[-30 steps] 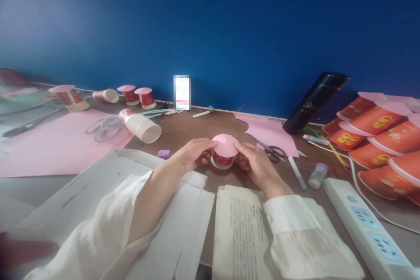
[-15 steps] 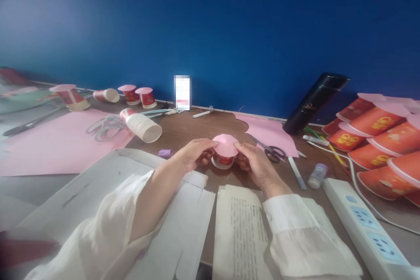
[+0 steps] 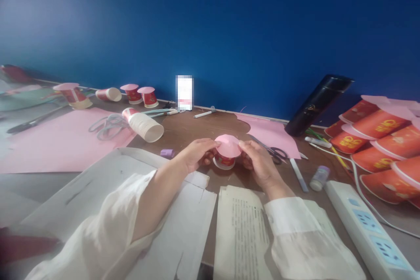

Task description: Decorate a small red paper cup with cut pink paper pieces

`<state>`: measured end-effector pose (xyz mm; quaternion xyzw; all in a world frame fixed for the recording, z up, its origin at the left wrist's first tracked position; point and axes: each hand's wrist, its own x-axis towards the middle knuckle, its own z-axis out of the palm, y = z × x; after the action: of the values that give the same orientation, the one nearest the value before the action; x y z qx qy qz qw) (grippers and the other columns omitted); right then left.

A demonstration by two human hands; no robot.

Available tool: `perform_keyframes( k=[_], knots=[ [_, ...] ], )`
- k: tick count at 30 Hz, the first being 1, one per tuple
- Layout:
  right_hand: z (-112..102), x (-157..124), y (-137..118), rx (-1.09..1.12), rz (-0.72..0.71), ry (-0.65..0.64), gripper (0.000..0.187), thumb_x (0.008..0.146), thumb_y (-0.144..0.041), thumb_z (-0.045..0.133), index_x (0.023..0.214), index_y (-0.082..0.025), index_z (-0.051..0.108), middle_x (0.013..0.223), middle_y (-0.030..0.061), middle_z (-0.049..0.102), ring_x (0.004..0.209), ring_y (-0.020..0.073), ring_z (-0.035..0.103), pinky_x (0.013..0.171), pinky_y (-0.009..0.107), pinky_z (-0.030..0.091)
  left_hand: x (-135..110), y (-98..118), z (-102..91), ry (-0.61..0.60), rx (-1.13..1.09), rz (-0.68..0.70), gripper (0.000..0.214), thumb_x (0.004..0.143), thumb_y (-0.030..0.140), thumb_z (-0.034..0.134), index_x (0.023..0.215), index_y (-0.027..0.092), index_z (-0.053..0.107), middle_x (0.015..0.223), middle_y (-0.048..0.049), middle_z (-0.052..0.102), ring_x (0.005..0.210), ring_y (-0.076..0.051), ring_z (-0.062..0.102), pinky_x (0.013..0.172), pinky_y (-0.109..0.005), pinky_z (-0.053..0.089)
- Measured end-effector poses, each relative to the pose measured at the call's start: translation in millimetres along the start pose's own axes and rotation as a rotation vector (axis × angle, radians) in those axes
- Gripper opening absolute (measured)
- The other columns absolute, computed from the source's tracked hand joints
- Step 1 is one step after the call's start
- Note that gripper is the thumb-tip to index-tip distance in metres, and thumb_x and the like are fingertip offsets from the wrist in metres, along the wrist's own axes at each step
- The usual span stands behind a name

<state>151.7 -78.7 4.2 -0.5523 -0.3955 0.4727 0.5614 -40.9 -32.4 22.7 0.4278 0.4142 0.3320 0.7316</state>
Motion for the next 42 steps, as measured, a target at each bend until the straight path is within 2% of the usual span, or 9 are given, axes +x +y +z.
perform_keyframes(
  k=[4,7,9,11,13,15,21,31,42],
  knots=[
    [-4.6,2.6,2.2,-0.099,-0.123,0.167,0.037,0.079,-0.06,0.072,0.09,-0.026,0.069,0.068,-0.0024,0.057,0.055,0.0126,0.046,0.046,0.026,0.031,-0.8,0.7,-0.5,-0.009,0.025,-0.004,0.031,0.076,0.04,0.08,0.075,0.016,0.06,0.07,0.0002,0.057,0.055,-0.006,0.046,0.044,-0.019,0.029],
    [-5.0,2.2,2.4,-0.432,-0.416,0.273,0.04,0.088,-0.062,0.061,0.11,-0.03,0.073,0.098,0.0033,0.07,0.086,0.0209,0.062,0.071,0.035,0.05,-0.5,-0.6,-1.3,0.069,0.134,0.054,0.042,0.081,0.058,0.071,0.085,0.017,0.063,0.076,-0.0015,0.06,0.058,-0.009,0.05,0.048,-0.022,0.035],
    [-2.6,1.7,2.1,-0.629,-0.648,0.26,0.042,0.094,-0.059,0.054,0.114,-0.029,0.074,0.112,0.0068,0.07,0.107,0.0251,0.062,0.094,0.044,0.048,0.3,-2.9,-1.6,0.213,0.33,0.233,0.042,0.087,0.06,0.062,0.093,0.018,0.066,0.086,-0.0049,0.065,0.069,-0.013,0.057,0.06,-0.026,0.046],
    [0.7,1.8,1.8,-0.736,-0.799,0.226,0.044,0.097,-0.056,0.049,0.112,-0.025,0.076,0.116,0.0106,0.069,0.116,0.0272,0.061,0.104,0.048,0.044,0.6,-6.0,-1.6,0.321,0.57,0.533,0.036,0.095,0.052,0.055,0.104,0.021,0.07,0.103,-0.0079,0.068,0.09,-0.018,0.063,0.083,-0.033,0.051],
    [3.7,2.1,1.7,-0.79,-0.844,0.199,0.047,0.1,-0.055,0.044,0.109,-0.024,0.078,0.118,0.0128,0.068,0.118,0.0284,0.061,0.105,0.051,0.043,-0.1,-9.1,-1.1,0.34,0.77,0.801,0.034,0.1,0.045,0.049,0.115,0.025,0.072,0.117,-0.0088,0.066,0.111,-0.021,0.06,0.103,-0.039,0.045],
    [5.5,2.1,1.6,-0.828,-0.847,0.184,0.048,0.101,-0.055,0.041,0.106,-0.025,0.079,0.119,0.0126,0.068,0.12,0.0291,0.06,0.105,0.052,0.042,-2.0,-11.1,-0.1,0.325,0.916,0.908,0.038,0.102,0.045,0.043,0.117,0.027,0.073,0.127,-0.008,0.064,0.124,-0.024,0.053,0.111,-0.043,0.039],
    [6.6,-0.2,0.0,-0.866,-0.871,0.183,0.049,0.102,-0.054,0.038,0.105,-0.027,0.079,0.114,0.0105,0.071,0.122,0.0289,0.06,0.107,0.051,0.04,-8.6,-9.1,2.8,0.299,1.089,0.843,0.047,0.103,0.05,0.035,0.106,0.03,0.078,0.143,-0.0025,0.058,0.134,-0.028,0.044,0.115,-0.048,0.033],
    [6.4,-0.4,0.4,-0.873,-0.802,0.173,0.051,0.102,-0.056,0.037,0.105,-0.028,0.079,0.122,0.0117,0.068,0.124,0.0304,0.058,0.108,0.054,0.04,-10.3,-7.0,4.5,0.292,1.11,0.793,0.047,0.103,0.051,0.035,0.109,0.03,0.077,0.147,-0.0016,0.055,0.136,-0.028,0.041,0.116,-0.047,0.029],
    [7.6,-3.5,1.2,-0.984,-0.811,0.214,0.052,0.101,-0.059,0.037,0.11,-0.027,0.078,0.127,0.0112,0.064,0.125,0.031,0.054,0.108,0.051,0.041,-10.0,-6.4,5.0,0.288,1.076,0.799,0.046,0.102,0.052,0.036,0.11,0.03,0.076,0.145,-0.0036,0.057,0.135,-0.029,0.041,0.115,-0.049,0.03]
  ],
)
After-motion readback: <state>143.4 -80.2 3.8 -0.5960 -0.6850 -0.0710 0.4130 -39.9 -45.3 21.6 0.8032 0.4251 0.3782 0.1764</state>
